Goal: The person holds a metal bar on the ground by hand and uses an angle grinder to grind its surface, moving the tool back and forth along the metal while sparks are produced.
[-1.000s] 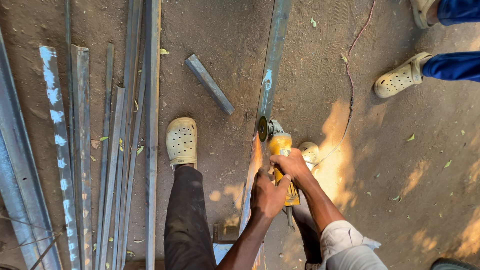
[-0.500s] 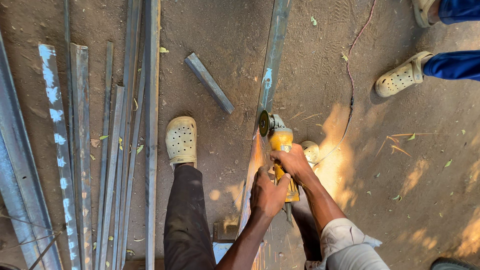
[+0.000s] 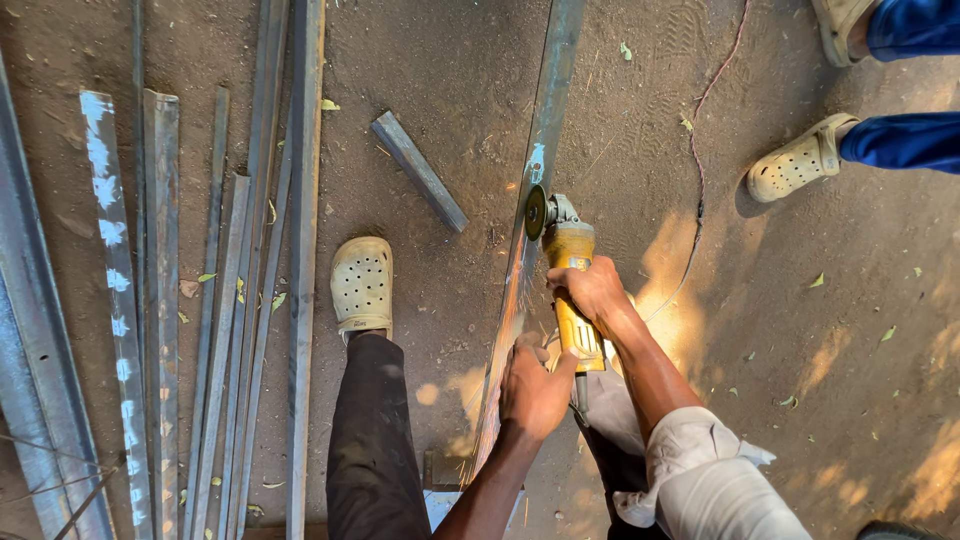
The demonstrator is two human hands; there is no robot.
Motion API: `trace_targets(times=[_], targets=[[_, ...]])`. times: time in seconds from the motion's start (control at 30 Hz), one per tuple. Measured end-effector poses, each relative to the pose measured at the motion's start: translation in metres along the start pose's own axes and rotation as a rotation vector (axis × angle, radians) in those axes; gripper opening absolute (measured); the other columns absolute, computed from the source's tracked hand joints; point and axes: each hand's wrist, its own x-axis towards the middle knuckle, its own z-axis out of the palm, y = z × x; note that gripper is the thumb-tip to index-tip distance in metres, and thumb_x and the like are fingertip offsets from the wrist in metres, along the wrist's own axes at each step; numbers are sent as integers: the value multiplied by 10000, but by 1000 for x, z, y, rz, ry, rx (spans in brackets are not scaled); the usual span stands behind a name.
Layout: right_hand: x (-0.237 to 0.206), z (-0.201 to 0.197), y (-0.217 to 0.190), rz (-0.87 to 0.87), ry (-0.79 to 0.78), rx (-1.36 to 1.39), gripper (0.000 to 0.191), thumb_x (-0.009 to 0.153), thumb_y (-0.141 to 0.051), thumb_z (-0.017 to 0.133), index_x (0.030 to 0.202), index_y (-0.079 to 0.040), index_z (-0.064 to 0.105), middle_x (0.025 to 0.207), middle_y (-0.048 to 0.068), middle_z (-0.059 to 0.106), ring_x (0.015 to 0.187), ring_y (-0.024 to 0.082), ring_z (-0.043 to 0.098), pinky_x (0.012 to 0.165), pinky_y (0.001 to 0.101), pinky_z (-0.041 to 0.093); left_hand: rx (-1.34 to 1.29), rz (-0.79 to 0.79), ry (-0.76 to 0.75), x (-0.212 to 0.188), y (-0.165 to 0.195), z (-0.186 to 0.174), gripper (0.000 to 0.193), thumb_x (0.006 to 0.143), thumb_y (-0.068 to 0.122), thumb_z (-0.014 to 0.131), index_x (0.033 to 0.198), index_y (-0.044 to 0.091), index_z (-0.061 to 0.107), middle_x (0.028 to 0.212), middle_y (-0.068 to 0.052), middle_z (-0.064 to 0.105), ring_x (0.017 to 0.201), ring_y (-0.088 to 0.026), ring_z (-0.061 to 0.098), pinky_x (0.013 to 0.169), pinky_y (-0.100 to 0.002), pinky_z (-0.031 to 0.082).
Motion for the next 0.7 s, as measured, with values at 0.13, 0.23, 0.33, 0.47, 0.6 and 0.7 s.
trace_targets(times=[0.13,0.23,0.33,0.47,0.6,0.7], targets=[[0,-2,-9,-14,-21,42,157,731,-80,724,738,68,671,660,148,669,527,242,640,490,390,507,-39,-35,-1,2,-4,3,712,826,403,720,1397,36,506,1161,-139,674,1082,-315,660,919,-432,515],[1,-3,-17,-18,-4,2,196,734,-81,734,732,98,651,666,167,664,537,254,643,494,399,516,-59,-34,-12,4,-7,6,724,834,432,700,1400,27,499,1152,-145,675,1058,-313,679,904,-427,530],[5,-6,-27,-16,9,-17,213,746,-86,750,739,107,662,689,167,679,557,248,653,505,388,525,-114,24,-4,6,-10,9,729,865,445,687,1393,-14,482,1149,-165,672,1070,-310,676,907,-422,534],[10,-9,-39,-44,-42,31,163,753,-79,729,798,77,711,715,154,703,572,227,680,515,364,545,-110,22,18,6,-10,9,722,857,462,679,1375,-8,500,1155,-161,670,1081,-312,659,916,-421,521],[9,-9,-42,-12,-44,94,181,770,-56,731,862,96,697,740,163,692,573,247,676,513,379,555,-31,-30,-19,6,-5,7,710,869,486,649,1360,-7,510,1132,-164,665,1074,-319,660,919,-435,517],[5,-8,-44,-31,-58,81,196,780,-66,732,880,98,695,744,162,696,580,246,676,512,375,549,-39,-41,-36,5,-1,5,714,871,489,643,1375,5,493,1152,-160,645,1087,-324,648,915,-444,516]])
